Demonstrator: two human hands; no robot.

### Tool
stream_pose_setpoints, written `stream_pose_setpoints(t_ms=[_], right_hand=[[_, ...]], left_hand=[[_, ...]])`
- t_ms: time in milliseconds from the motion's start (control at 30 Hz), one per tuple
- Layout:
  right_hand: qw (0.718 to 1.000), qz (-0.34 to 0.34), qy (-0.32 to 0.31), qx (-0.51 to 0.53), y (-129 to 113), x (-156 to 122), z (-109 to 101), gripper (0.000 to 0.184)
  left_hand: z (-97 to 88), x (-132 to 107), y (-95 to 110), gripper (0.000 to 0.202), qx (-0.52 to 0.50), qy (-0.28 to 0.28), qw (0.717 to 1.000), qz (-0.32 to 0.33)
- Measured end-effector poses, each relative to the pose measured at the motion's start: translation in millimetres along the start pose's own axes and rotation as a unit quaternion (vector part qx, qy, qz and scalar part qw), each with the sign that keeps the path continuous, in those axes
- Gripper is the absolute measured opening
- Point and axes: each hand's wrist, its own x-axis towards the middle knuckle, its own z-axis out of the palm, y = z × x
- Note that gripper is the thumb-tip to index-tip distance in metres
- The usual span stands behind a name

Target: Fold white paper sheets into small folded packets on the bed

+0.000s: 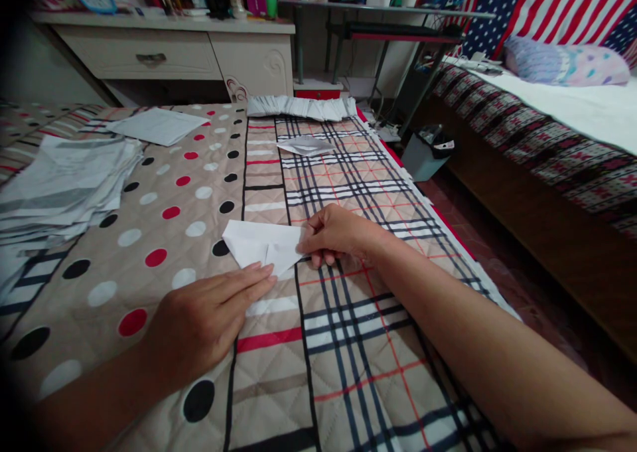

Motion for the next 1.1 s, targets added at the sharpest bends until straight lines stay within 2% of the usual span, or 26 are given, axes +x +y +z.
stream_pose_setpoints(t_ms=[200,400,567,667,833,933,1000,1033,1100], right_hand=[[0.999,0.016,0.027,-0.030,-0.5,1.0,3.2,0.019],[0.997,0.027,0.021,-0.062,-2.4,1.8,3.5,0.018],[0.992,0.015,0.055,-0.114,-3.9,0.3,3.1,0.014],[0.984,0.011,0.058,-0.170,-5.5,-2.1,-3.3,0.013],[0.968,0.031,0.074,-0.238,-5.2,-7.0,-28.3,0.015],[0.968,-0.019,0.161,-0.193,-8.1,-11.2,-32.5,0.021],[0.959,-0.081,0.222,-0.155,-12.3,-13.7,-22.0,0.023],[0.955,-0.111,0.231,-0.146,-14.2,-14.6,-12.8,0.022],[0.949,-0.167,0.209,-0.170,-16.1,-15.0,9.9,0.014]], left_hand=[[-0.4,0.5,0.7,0.044,-0.003,0.005,1.000,-0.001],[2.3,3.1,5.0,0.043,0.015,0.013,1.000,-0.014],[3.8,3.8,6.9,0.041,0.028,0.010,0.999,-0.012],[3.5,3.9,6.3,0.042,0.032,0.009,0.999,-0.008],[3.1,4.5,6.3,0.040,0.032,0.027,0.999,-0.005],[3.6,4.7,6.3,0.039,0.029,0.038,0.999,-0.004],[4.4,4.6,6.3,0.040,0.026,0.041,0.999,-0.006],[4.8,4.4,6.3,0.040,0.023,0.043,0.999,-0.007],[5.9,4.0,6.5,0.040,0.020,0.044,0.999,-0.011]])
